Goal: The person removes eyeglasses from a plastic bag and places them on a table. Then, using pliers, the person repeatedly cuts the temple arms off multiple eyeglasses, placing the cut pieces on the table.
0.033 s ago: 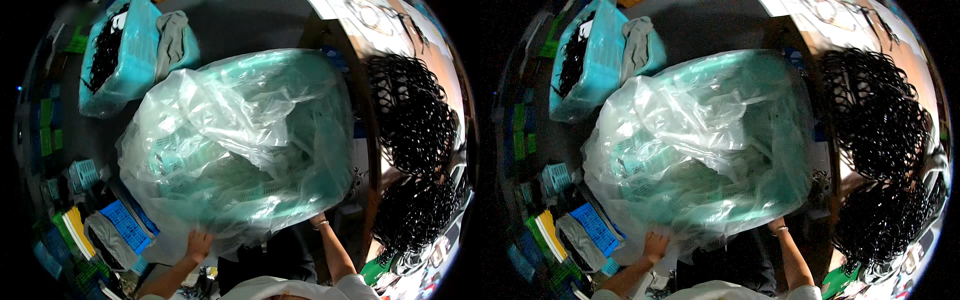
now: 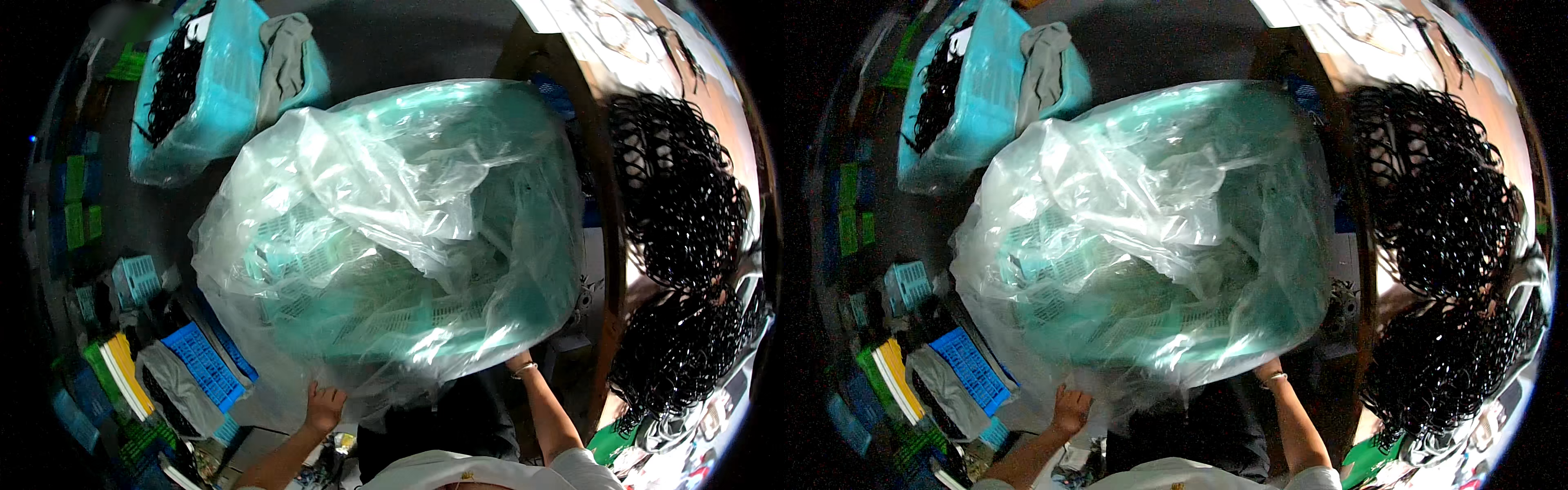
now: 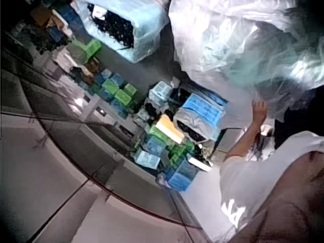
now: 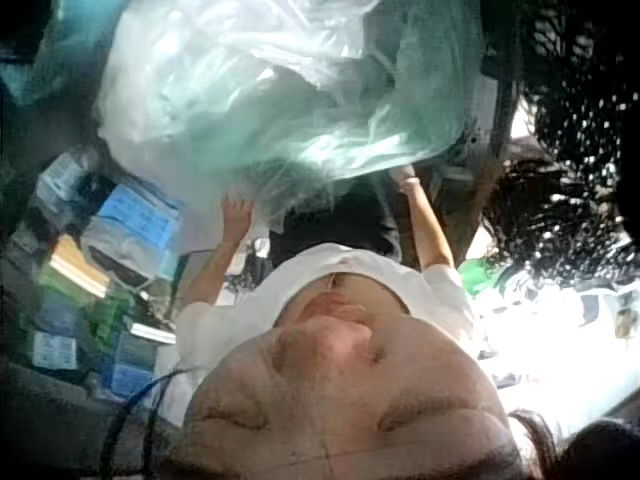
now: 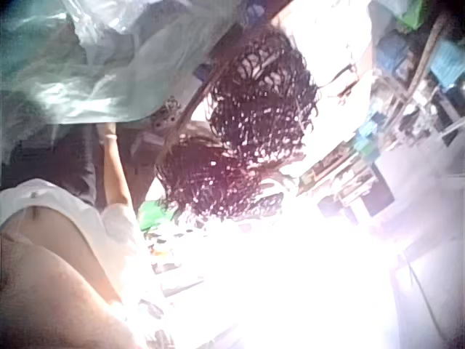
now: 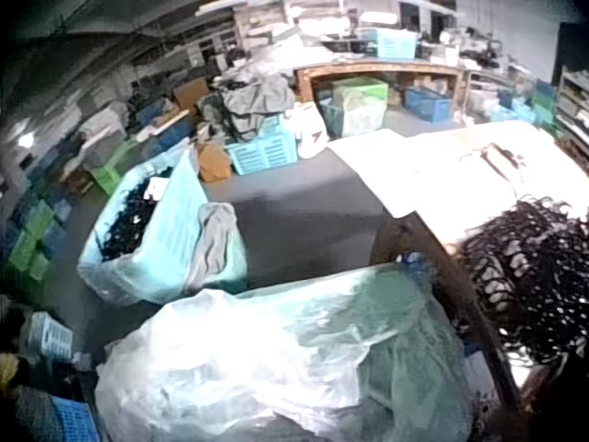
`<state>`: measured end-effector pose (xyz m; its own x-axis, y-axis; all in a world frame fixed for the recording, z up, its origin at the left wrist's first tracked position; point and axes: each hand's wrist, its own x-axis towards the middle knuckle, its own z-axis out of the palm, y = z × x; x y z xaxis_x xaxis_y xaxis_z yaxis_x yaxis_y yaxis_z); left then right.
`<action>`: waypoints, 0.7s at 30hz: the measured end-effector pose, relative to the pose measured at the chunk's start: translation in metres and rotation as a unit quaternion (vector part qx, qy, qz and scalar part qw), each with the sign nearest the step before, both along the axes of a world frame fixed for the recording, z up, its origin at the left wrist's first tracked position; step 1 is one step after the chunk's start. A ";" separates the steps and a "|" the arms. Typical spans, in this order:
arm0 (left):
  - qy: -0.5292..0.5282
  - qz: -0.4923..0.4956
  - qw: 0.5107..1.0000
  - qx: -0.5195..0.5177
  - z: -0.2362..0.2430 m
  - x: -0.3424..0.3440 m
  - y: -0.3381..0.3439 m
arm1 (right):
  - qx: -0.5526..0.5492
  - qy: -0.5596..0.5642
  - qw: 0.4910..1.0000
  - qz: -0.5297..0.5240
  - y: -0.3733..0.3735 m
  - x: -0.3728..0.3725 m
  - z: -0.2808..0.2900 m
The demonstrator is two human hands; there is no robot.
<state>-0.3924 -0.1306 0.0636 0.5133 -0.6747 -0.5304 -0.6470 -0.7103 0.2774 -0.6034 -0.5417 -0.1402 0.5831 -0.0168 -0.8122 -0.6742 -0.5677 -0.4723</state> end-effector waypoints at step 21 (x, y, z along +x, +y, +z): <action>0.195 0.850 0.448 -0.195 -0.105 0.034 0.081 | -0.355 0.089 0.917 0.160 0.086 0.468 -0.115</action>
<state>-0.3585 -0.0496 -0.0414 0.3815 0.4358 -0.8152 0.8895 0.0670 0.4520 -0.1359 -0.4562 -0.2548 0.5103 -0.4286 -0.7456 -0.4493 -0.8721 0.1938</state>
